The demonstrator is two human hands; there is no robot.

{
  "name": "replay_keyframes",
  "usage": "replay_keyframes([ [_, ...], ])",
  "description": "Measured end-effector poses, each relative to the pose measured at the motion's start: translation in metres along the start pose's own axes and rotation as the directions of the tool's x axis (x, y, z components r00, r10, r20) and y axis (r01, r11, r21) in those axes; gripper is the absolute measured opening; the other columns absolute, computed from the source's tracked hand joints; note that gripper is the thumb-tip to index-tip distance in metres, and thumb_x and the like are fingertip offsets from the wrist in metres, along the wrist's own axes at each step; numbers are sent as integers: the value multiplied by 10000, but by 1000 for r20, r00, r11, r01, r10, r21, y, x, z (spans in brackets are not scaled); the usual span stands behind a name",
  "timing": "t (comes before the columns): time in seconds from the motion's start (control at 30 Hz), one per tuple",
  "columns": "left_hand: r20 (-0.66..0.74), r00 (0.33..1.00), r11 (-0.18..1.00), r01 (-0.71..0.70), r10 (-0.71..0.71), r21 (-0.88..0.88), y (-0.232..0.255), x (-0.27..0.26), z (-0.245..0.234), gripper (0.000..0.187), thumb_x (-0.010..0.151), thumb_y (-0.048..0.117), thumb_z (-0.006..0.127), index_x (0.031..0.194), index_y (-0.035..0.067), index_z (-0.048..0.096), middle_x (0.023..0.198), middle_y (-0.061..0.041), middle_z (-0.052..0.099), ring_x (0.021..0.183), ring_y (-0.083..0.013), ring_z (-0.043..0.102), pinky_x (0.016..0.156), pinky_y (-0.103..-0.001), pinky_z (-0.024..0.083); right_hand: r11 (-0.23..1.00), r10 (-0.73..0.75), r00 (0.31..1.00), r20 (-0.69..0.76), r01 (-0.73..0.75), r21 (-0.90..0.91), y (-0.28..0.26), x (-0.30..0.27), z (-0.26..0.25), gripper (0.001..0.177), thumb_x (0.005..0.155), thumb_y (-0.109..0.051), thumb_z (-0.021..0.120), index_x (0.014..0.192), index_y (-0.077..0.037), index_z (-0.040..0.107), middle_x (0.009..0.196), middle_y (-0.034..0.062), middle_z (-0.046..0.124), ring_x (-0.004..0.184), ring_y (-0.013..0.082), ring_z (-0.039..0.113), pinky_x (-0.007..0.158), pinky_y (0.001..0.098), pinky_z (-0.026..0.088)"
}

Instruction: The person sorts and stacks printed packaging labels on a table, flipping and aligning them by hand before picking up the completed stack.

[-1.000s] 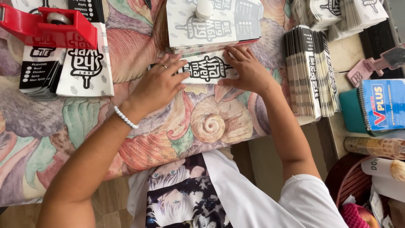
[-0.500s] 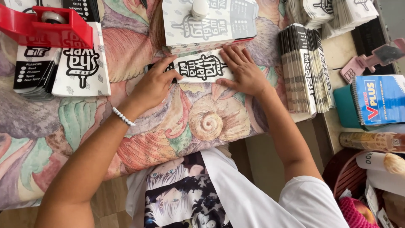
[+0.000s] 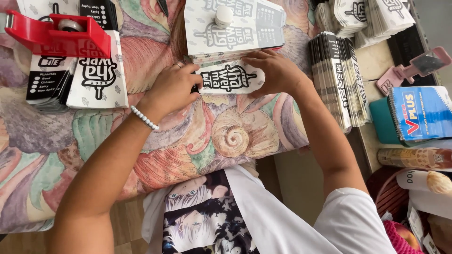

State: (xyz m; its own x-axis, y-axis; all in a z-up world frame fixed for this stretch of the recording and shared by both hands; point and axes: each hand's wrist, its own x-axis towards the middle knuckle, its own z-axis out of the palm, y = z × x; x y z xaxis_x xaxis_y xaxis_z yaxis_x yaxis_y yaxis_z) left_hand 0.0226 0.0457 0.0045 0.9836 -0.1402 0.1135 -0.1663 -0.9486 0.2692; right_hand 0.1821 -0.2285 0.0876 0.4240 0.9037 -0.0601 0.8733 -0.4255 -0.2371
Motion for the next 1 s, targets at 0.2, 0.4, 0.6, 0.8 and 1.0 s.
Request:
replay_keyframes([
  [0.2, 31, 999, 999, 8, -9, 31, 3, 10, -13, 192, 667, 265, 794, 847, 245, 727, 1211, -6, 664, 1096, -324, 636, 869, -472, 541, 985, 86, 989, 118, -67, -159, -3, 17, 0, 1172, 421, -581, 940, 1469, -207, 570, 1316, 48, 667, 1275, 337, 592, 1087, 445, 451],
  [0.4, 33, 999, 999, 32, -32, 0, 6, 7, -20, 290, 618, 273, 829, 867, 184, 709, 1065, -54, 638, 1012, -350, 673, 848, -488, 563, 993, 94, 985, 147, -82, -88, -7, 16, -7, 1193, 428, -542, 965, 1491, -202, 542, 1270, 85, 679, 1251, 347, 612, 1076, 464, 458],
  [0.6, 22, 1000, 999, 13, -12, -53, 5, 7, -23, 316, 625, 254, 803, 903, 153, 692, 1097, -78, 628, 1020, -372, 658, 882, -512, 540, 995, 96, 986, 135, -89, -53, -10, 11, -8, 1124, 480, -497, 955, 1481, -187, 550, 1320, 106, 645, 1260, 369, 593, 1044, 477, 483],
  [0.8, 5, 997, 996, 71, -71, 51, 6, 1, -34, 418, 590, 298, 829, 946, 179, 646, 1149, -55, 590, 1078, -352, 620, 890, -528, 493, 992, 122, 980, 155, -115, -50, -15, 11, -12, 1138, 495, -457, 958, 1510, -200, 512, 1311, 104, 646, 1255, 357, 602, 1045, 474, 486],
  [1.0, 92, 991, 995, 104, -102, -8, -10, -2, -38, 640, 545, 234, 862, 1068, 3, 575, 1080, -200, 583, 1012, -492, 649, 835, -578, 568, 991, 122, 979, 162, -112, -68, -24, 15, -18, 1128, 497, -405, 978, 1507, -180, 527, 1269, 147, 653, 1202, 374, 627, 1002, 463, 508],
])
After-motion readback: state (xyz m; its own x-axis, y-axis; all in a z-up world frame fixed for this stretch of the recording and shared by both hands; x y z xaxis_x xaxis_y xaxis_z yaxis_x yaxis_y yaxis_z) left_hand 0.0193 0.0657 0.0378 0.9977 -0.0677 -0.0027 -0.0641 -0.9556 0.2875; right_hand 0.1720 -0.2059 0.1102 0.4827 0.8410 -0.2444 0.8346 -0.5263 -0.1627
